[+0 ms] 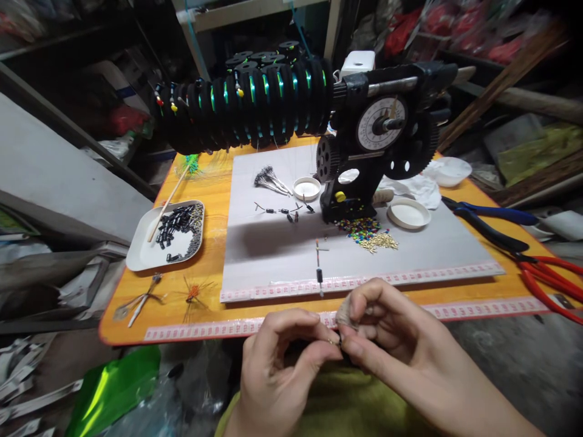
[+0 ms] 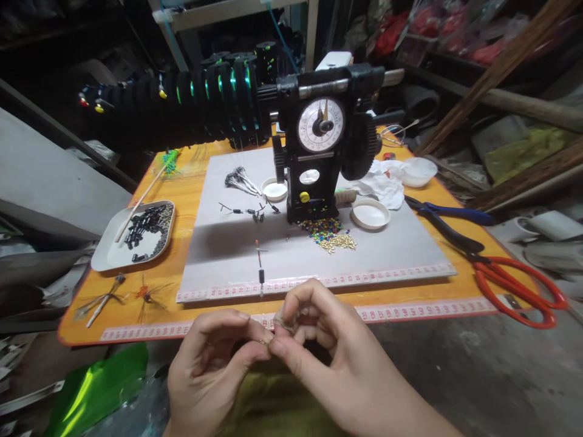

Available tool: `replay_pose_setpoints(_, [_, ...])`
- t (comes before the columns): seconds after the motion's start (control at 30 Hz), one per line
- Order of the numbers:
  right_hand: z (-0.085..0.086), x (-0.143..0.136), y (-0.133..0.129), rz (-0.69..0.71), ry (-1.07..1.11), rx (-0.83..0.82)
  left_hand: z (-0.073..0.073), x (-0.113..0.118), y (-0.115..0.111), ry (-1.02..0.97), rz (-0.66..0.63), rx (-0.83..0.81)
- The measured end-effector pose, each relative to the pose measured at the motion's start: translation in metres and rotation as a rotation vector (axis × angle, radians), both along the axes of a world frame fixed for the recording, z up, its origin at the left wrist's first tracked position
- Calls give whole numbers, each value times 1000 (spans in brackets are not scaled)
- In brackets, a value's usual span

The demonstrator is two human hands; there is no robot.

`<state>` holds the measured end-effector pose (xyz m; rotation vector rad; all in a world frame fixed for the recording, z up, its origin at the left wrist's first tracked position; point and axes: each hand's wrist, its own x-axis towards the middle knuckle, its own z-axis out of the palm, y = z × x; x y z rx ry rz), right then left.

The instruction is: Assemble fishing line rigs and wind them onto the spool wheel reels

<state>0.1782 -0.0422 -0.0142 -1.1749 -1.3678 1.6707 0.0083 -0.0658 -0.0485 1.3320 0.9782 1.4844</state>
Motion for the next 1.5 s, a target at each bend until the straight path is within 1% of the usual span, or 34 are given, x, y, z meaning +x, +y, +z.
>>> replay_pose_setpoints(0.13, [1, -1, 0, 35, -5, 8, -2, -1, -1, 48, 3, 36])
replay_pose_setpoints(0.27, [2, 0, 2, 55, -30, -3, -2, -7, 0, 157, -20, 82])
replay_pose_setpoints(0.33, [3, 1, 6, 75, -43, 0, 3, -12, 4, 262, -83, 138])
replay_pose_setpoints(0.43, [5, 2, 11, 99, -58, 27, 12, -19, 15, 457, -247, 323])
replay_pose_setpoints(0.5, [6, 1, 13, 85, -81, 104, 16, -20, 21, 523, -287, 424])
replay_pose_setpoints(0.53, [5, 1, 12, 71, -112, 165, 16, -20, 23, 526, -269, 444])
replay_pose_setpoints(0.6, [3, 0, 9, 35, -204, 318, 14, -17, 25, 480, -174, 439])
replay_pose_setpoints(0.67, [-1, 0, 4, 3, -302, 464, 8, -12, 24, 395, -67, 426])
replay_pose_setpoints(0.73, [-4, 0, 0, -37, -364, 592, 3, -9, 23, 314, 13, 418])
replay_pose_setpoints(0.83, [-5, -1, -3, -101, -436, 752, -3, -6, 23, 237, 45, 416])
replay_pose_setpoints(0.9, [-4, -1, -4, -116, -458, 820, -3, -6, 23, 205, 42, 418])
replay_pose_setpoints(0.97, [-1, 1, -5, -123, -434, 825, -1, -4, 22, 192, 42, 393])
replay_pose_setpoints(1.03, [2, 4, -6, -127, -383, 768, 4, -2, 22, 209, 24, 363])
replay_pose_setpoints(1.07, [3, 7, -6, -123, -363, 732, 7, 0, 23, 239, -2, 362])
replay_pose_setpoints(1.13, [9, 12, -5, -99, -349, 694, 12, 3, 26, 341, -102, 412])
replay_pose_setpoints(1.17, [12, 14, -4, -80, -364, 691, 15, 5, 28, 398, -150, 445])
replay_pose_setpoints(1.2, [16, 17, -2, -58, -384, 702, 17, 5, 31, 448, -171, 484])
replay_pose_setpoints(1.23, [19, 18, 0, -37, -407, 722, 19, 6, 35, 485, -170, 527])
replay_pose_setpoints(1.33, [30, 21, 7, 21, -478, 796, 25, 2, 45, 554, -83, 644])
replay_pose_setpoints(1.37, [32, 22, 9, 32, -496, 819, 27, 0, 48, 585, -75, 666])
replay_pose_setpoints(1.5, [35, 22, 14, 24, -504, 848, 34, -9, 50, 691, -109, 660])
